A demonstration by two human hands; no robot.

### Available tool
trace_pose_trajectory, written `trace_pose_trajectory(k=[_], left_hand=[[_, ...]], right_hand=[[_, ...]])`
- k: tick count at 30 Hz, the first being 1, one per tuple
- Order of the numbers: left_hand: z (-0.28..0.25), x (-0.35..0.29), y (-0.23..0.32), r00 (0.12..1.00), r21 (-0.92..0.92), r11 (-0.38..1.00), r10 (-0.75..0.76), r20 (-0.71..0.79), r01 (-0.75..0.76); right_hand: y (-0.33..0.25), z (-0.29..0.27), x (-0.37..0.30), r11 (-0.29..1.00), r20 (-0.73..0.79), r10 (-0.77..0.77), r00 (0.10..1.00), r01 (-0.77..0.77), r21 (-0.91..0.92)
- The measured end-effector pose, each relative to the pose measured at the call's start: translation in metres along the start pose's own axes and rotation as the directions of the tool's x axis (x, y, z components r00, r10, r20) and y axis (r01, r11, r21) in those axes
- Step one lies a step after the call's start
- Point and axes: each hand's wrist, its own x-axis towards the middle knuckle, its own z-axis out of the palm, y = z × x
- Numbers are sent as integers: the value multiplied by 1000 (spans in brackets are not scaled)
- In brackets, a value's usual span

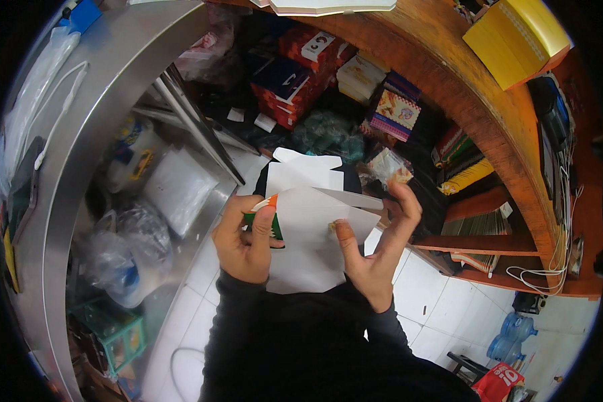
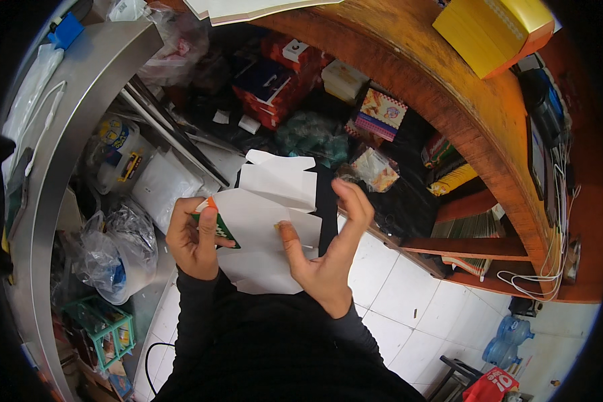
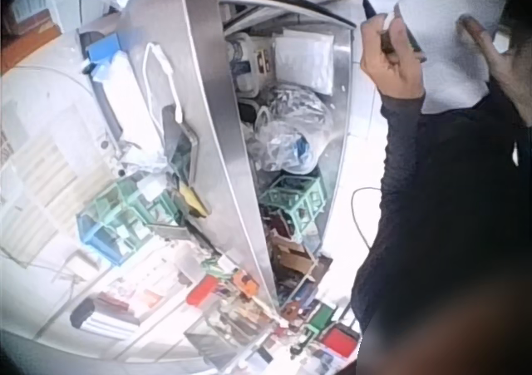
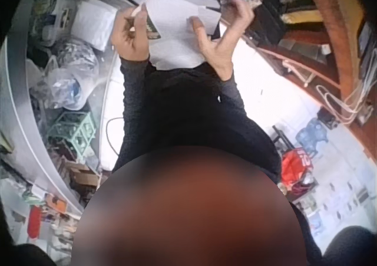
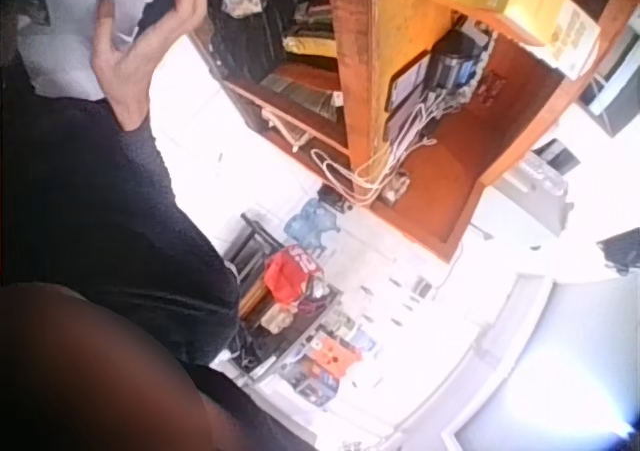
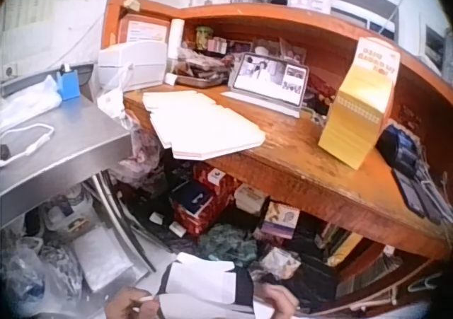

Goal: The person sits on the floor and folds flat cardboard pieces into small takeaway boxes, then stacks the finished boxes on a nearby counter. The person handles each box one at a time, folding edges and locking tabs to form the container.

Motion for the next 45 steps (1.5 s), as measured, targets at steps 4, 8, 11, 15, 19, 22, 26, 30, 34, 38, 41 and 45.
trace_pose_trajectory(k=[4, 8, 11, 15, 19, 22, 26, 30, 34, 38, 41, 45], left_hand=[[14, 3, 1, 989, 60, 998, 38, -146, -30], [8, 5, 5, 960, 209, 946, 269, -78, -248], [-4, 1, 11, 986, -70, 987, 150, 75, -145], [-10, 3, 18, 937, 72, 978, 166, 308, -197], [-1, 0, 23, 944, -95, 993, -35, 329, 70], [0, 0, 28, 937, -222, 949, -148, 316, 225], [-10, 3, 32, 894, -489, 813, -82, 440, 316], [-12, 0, 36, 888, -339, 894, -123, 443, 293], [-5, -4, 35, 895, -330, 897, -138, 424, 295], [2, -8, 33, 958, -340, 928, -53, 282, 152], [5, -10, 31, 979, -281, 959, 35, 199, 23], [1, -11, 30, 977, -149, 981, 144, 160, -120]], right_hand=[[-3, -7, 11, 983, 350, -169, 922, 130, 133], [-11, -1, 10, 982, 257, -183, 949, 163, 100], [-11, -2, 13, 981, 231, -189, 954, 173, 87], [-15, -7, 13, 985, 297, -159, 942, 131, 112], [-21, -10, 11, 923, 427, 83, 900, -231, 307], [-20, -15, 14, 745, 497, 169, 851, -440, 501], [-16, -22, 16, 864, 515, 44, 856, -292, 410], [-14, -26, 15, 881, 515, 2, 857, -245, 405], [-9, -31, 16, 681, 492, 10, 870, -366, 634], [-5, -42, 17, 529, 580, -12, 814, -488, 694], [-3, -43, 18, 532, 618, -16, 786, -516, 671], [-6, -37, 18, 604, 599, -44, 800, -456, 654]])
